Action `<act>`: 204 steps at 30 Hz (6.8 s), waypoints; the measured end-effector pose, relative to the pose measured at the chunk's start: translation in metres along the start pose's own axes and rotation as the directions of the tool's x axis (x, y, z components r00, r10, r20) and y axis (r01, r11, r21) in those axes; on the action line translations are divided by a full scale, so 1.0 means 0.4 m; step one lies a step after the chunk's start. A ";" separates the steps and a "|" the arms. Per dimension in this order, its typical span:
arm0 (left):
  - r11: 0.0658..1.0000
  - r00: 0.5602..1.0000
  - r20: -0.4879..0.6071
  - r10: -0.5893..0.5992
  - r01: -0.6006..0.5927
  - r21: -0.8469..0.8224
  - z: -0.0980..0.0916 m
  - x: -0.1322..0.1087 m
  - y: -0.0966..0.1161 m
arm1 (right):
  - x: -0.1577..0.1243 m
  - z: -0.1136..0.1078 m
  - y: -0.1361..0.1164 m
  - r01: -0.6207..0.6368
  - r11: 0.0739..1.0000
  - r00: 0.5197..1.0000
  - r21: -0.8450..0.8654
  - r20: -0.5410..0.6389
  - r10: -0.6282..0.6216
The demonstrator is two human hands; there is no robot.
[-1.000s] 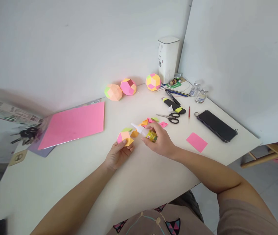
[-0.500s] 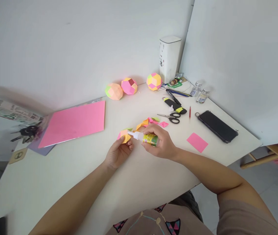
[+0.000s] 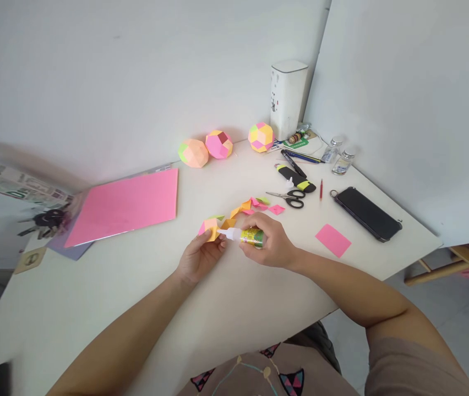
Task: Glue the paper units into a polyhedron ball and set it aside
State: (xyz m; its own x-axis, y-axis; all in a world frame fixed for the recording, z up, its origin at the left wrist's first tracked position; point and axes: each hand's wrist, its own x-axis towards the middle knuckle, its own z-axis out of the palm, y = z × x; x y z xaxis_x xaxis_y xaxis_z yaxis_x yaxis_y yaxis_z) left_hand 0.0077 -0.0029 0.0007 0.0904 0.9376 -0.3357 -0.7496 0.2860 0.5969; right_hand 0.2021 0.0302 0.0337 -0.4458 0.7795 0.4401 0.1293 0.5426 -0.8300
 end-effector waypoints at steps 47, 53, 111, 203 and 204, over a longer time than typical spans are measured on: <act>1.000 1.000 0.003 -0.025 0.025 0.014 0.000 0.001 0.001 | -0.005 -0.001 0.004 0.127 0.992 0.992 -0.012 -0.012 -0.127; 1.000 1.000 0.015 -0.022 0.022 0.014 0.002 0.001 0.001 | -0.006 -0.001 0.002 0.153 0.988 0.988 -0.028 -0.022 -0.154; 0.994 0.993 0.094 -0.073 0.081 -0.079 -0.007 0.008 -0.004 | 0.009 -0.006 0.039 0.079 0.991 0.995 0.108 0.051 -0.085; 0.983 0.981 0.140 0.131 -0.147 0.112 -0.033 0.049 0.031 | 0.047 0.112 0.122 -0.156 0.983 0.964 0.101 0.230 0.130; 0.982 0.981 0.144 0.130 -0.148 0.115 -0.034 0.049 0.031 | 0.047 0.113 0.121 -0.176 0.977 0.961 0.124 0.239 0.143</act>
State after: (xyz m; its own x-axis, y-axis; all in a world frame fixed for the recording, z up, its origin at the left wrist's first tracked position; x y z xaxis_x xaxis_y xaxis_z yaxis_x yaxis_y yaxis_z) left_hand -0.0089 0.0164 -0.0084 0.0857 0.9855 -0.1462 -0.6741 0.1654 0.7199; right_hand 0.1599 0.0569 -0.0138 -0.6211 0.7514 0.2225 0.0953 0.3542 -0.9303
